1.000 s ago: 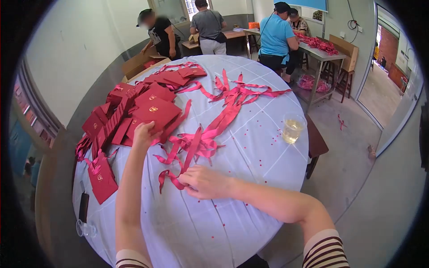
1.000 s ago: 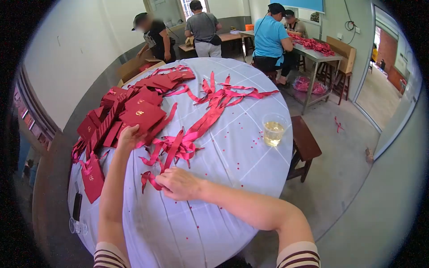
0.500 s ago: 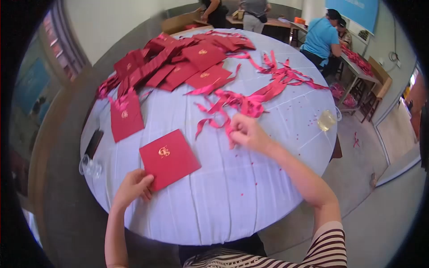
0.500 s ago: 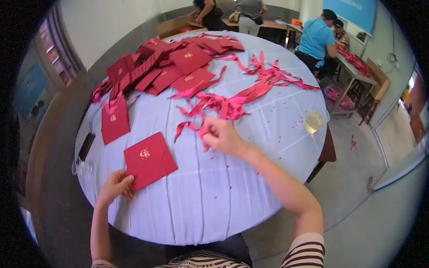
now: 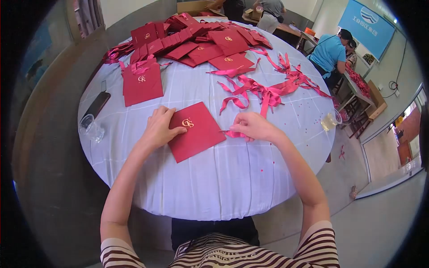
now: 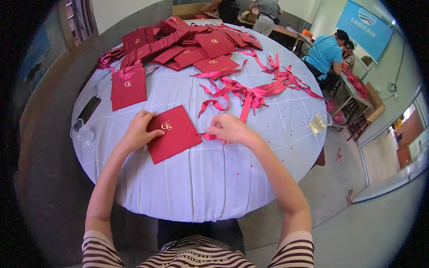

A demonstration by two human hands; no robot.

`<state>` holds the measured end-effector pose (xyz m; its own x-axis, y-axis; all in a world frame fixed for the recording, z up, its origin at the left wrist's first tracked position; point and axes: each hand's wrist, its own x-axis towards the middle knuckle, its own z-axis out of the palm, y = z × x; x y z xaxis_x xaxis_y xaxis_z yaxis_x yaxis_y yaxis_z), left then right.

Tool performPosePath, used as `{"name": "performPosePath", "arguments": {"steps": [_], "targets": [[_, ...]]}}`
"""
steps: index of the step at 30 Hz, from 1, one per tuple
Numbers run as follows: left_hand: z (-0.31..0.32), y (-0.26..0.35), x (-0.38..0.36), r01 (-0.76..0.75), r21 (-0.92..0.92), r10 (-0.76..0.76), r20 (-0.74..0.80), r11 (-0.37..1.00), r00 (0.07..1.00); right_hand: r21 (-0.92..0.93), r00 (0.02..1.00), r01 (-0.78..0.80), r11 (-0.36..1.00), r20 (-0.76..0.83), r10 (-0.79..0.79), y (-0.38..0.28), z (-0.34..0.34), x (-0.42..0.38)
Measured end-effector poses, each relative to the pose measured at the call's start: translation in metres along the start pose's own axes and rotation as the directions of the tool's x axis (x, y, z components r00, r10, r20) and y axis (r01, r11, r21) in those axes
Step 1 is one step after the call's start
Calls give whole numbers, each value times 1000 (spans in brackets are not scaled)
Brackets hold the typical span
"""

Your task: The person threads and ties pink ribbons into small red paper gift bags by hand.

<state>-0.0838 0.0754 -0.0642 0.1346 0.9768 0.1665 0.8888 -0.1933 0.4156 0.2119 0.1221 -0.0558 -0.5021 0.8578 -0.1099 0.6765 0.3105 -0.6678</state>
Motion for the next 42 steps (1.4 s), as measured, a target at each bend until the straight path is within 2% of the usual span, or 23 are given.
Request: {"name": "performPosePath", "arguments": {"steps": [1,2,4,5,8,10,11,13,17,19,20,22,23,25,26,28,30,32,33,34,36,40,42], "targets": [[0,0,-1,10,8,-10,-26,1000,1000,-78,990,129,989,-44,-133,-3,2,1],[0,-2,0,10,2,-10,-30,1000,1000,-85,990,128,988,-42,-132,-6,2,2],[3,-7,4,24,-38,-26,-56,999,998,14,997,-30,999,77,29,-21,-1,4],[4,-9,5,21,-40,-24,-64,999,998,7,997,-27,1000,73,26,-29,-1,4],[10,-16,9,20,-149,-35,-99,989,994,-17,974,-169,986,149,169,-37,2,2],[12,-20,11,-19,-269,-34,-190,963,981,-84,994,29,996,107,-20,-28,6,2],[11,-21,12,-21,-271,-32,-189,962,981,-85,994,26,996,106,-17,-27,7,1],[6,-20,12,21,-529,-104,-127,848,986,-74,993,23,997,114,-14,-28,9,-3],[-20,-5,7,-6,-650,-102,-128,760,987,-28,996,-35,999,82,38,-26,-1,-12],[-37,14,0,-80,-690,-77,-194,719,978,138,998,65,988,-26,-62,-20,-10,-16],[-43,21,-2,-85,-690,-71,-195,719,978,138,998,64,988,-32,-60,-21,-12,-16],[-50,33,-6,-163,-537,-33,-337,828,941,489,943,258,833,-315,-107,-25,-20,-21],[-53,41,-8,-171,-536,-25,-338,827,941,561,903,366,743,-407,-137,-37,-27,-26],[-57,58,-14,-285,-390,92,-445,875,891,566,880,403,719,-456,-134,-61,-36,-37],[-57,65,-16,-293,-389,102,-443,873,891,571,858,437,695,-496,-132,-72,-39,-42],[-56,78,-18,-413,-252,267,-459,875,847,491,854,429,759,-494,-163,-93,-37,-50],[-53,87,-19,-446,-236,303,-465,863,832,333,885,393,857,-390,-255,-109,-27,-52],[-48,89,-18,-506,-139,401,-451,851,797,-44,748,528,848,-447,-490,-101,-13,-37],[-46,88,-17,-513,-118,414,-451,850,791,-159,713,542,825,-432,-552,-99,-9,-33],[-46,86,-17,-518,-119,419,-451,847,788,-163,712,539,827,-435,-550,-95,-5,-31],[-50,82,-19,-506,-121,419,-417,854,807,-325,614,527,785,-493,-616,-92,-2,-28],[-57,74,-22,-539,-72,461,-431,840,776,-240,662,479,844,-533,-527,-92,-2,-31],[-59,70,-21,-549,-31,484,-432,836,761,-248,644,486,838,-547,-535,-90,0,-31]]}}
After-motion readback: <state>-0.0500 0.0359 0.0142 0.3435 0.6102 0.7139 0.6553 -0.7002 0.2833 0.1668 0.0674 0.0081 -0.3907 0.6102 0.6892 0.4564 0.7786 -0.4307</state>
